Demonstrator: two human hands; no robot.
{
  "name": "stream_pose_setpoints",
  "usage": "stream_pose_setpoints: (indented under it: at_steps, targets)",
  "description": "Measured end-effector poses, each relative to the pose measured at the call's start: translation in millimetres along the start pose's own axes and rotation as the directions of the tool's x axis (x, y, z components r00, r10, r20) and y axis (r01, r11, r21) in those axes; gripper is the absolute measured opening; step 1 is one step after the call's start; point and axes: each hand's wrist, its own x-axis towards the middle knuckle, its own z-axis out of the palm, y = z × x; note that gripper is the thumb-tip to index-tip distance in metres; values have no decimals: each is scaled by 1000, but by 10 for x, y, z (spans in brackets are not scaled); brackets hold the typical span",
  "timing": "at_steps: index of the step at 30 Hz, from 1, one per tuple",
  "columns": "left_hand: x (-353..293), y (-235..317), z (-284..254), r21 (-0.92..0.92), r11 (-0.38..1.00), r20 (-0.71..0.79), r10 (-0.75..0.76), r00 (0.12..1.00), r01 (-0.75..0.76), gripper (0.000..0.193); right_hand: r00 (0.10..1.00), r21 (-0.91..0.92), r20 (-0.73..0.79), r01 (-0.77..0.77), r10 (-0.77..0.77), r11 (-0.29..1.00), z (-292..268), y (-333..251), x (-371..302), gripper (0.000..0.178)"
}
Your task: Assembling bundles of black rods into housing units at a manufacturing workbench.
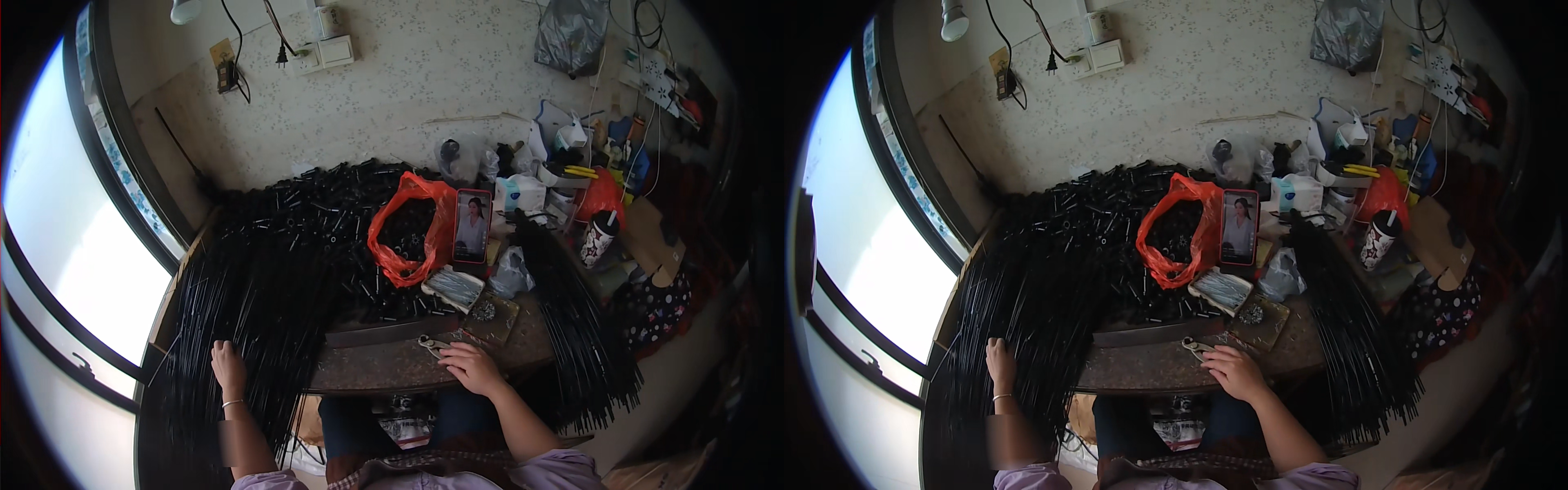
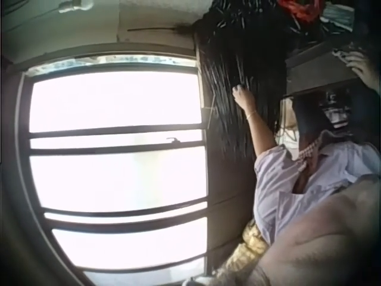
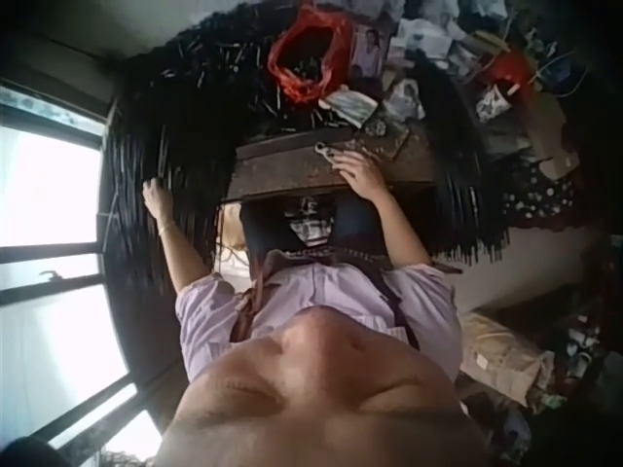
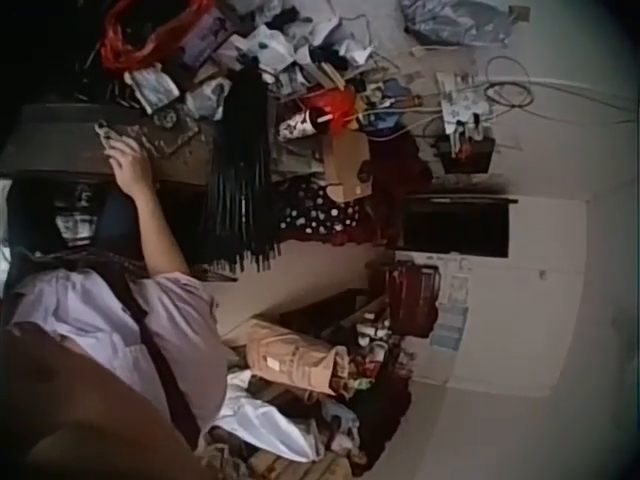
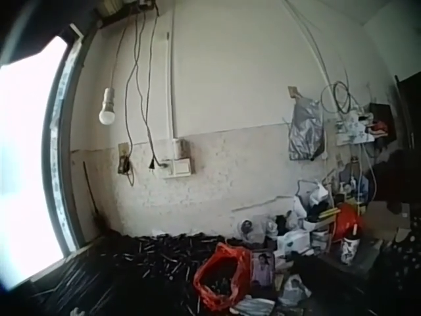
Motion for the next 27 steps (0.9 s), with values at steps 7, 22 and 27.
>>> stream_pose_setpoints:
  at_steps: [7, 22, 27]
  targets:
    - [576, 330, -663, -450, 885, 12, -123, 992, 115, 34, 1000, -23, -3, 26, -26, 999, -27, 33, 10, 18]
    - [851, 2401, -1141, -984, -143, 127, -178, 976, 102, 22, 1000, 15, -30, 9, -9, 1000, -68, 28, -81, 18]
    - [305, 2426, -986, -890, -391, 210, 100, 973, 232, 17, 999, 15, -33, -18, 18, 1000, -147, 86, -158, 17]
